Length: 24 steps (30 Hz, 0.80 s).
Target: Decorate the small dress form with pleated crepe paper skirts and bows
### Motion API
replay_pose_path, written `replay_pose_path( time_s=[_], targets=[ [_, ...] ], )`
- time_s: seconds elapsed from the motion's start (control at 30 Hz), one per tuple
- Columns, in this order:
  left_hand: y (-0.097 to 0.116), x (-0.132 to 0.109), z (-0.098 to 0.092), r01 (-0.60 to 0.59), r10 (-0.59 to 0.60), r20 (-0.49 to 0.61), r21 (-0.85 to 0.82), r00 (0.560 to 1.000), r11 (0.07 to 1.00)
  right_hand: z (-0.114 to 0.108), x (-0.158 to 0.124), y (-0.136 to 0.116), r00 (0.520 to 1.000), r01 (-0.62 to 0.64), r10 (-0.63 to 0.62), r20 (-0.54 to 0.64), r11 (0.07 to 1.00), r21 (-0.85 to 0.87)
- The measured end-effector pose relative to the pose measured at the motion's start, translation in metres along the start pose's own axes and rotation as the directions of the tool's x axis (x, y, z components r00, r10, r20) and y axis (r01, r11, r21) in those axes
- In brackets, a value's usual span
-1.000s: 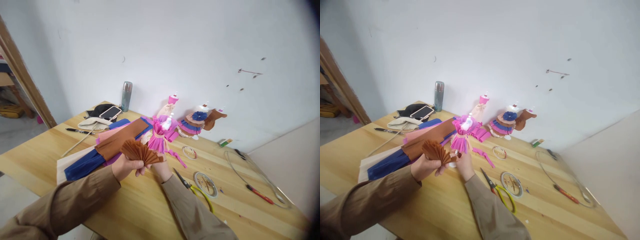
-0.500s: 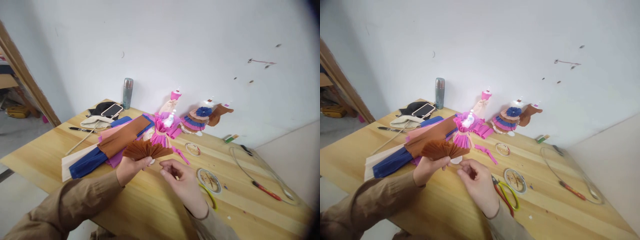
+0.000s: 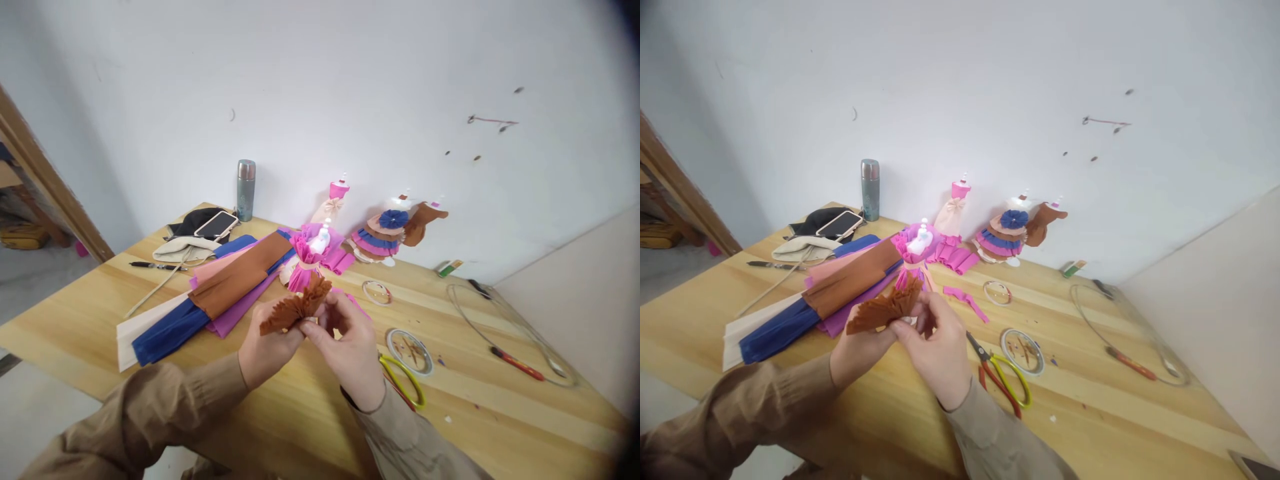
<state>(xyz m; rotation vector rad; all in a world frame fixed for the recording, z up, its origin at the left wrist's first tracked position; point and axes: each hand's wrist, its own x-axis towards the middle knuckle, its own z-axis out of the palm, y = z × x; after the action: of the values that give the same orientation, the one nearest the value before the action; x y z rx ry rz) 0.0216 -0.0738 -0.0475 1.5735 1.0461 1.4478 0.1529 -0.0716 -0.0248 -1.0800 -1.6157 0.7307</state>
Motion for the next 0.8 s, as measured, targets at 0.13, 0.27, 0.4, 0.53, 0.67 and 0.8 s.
replay_pose_path(
  time_s=[0.13,0.27,0.4,0.53,0.67,0.8],
  targets=[
    [0.009,0.007,0.003,0.326,-0.300,0.130,-0.292,0.945,0.899,-0.008,0.005,-0.002,1.000,-0.002,0.001,0.013,0.996,0.088],
    [0.011,0.008,0.001,0.454,-0.321,0.325,-0.554,0.890,0.698,-0.026,0.010,-0.005,0.998,-0.022,0.014,0.054,0.989,0.146],
    [0.013,0.006,0.000,0.447,-0.256,0.390,-0.552,0.885,0.704,-0.041,0.015,-0.010,0.992,-0.005,-0.006,0.123,0.996,0.091],
    [0.018,0.008,0.000,0.445,-0.180,0.480,-0.524,0.859,0.726,-0.054,0.021,-0.012,0.938,0.031,-0.074,0.338,0.991,0.130],
    [0.021,0.016,0.002,0.554,-0.143,0.648,-0.493,0.749,0.671,-0.071,0.030,0.001,0.774,-0.073,-0.134,0.618,0.952,0.298],
    [0.021,0.022,0.009,0.672,-0.117,0.782,-0.437,0.613,0.598,-0.082,0.037,0.018,0.790,-0.122,-0.076,0.609,0.953,0.277]
  ],
)
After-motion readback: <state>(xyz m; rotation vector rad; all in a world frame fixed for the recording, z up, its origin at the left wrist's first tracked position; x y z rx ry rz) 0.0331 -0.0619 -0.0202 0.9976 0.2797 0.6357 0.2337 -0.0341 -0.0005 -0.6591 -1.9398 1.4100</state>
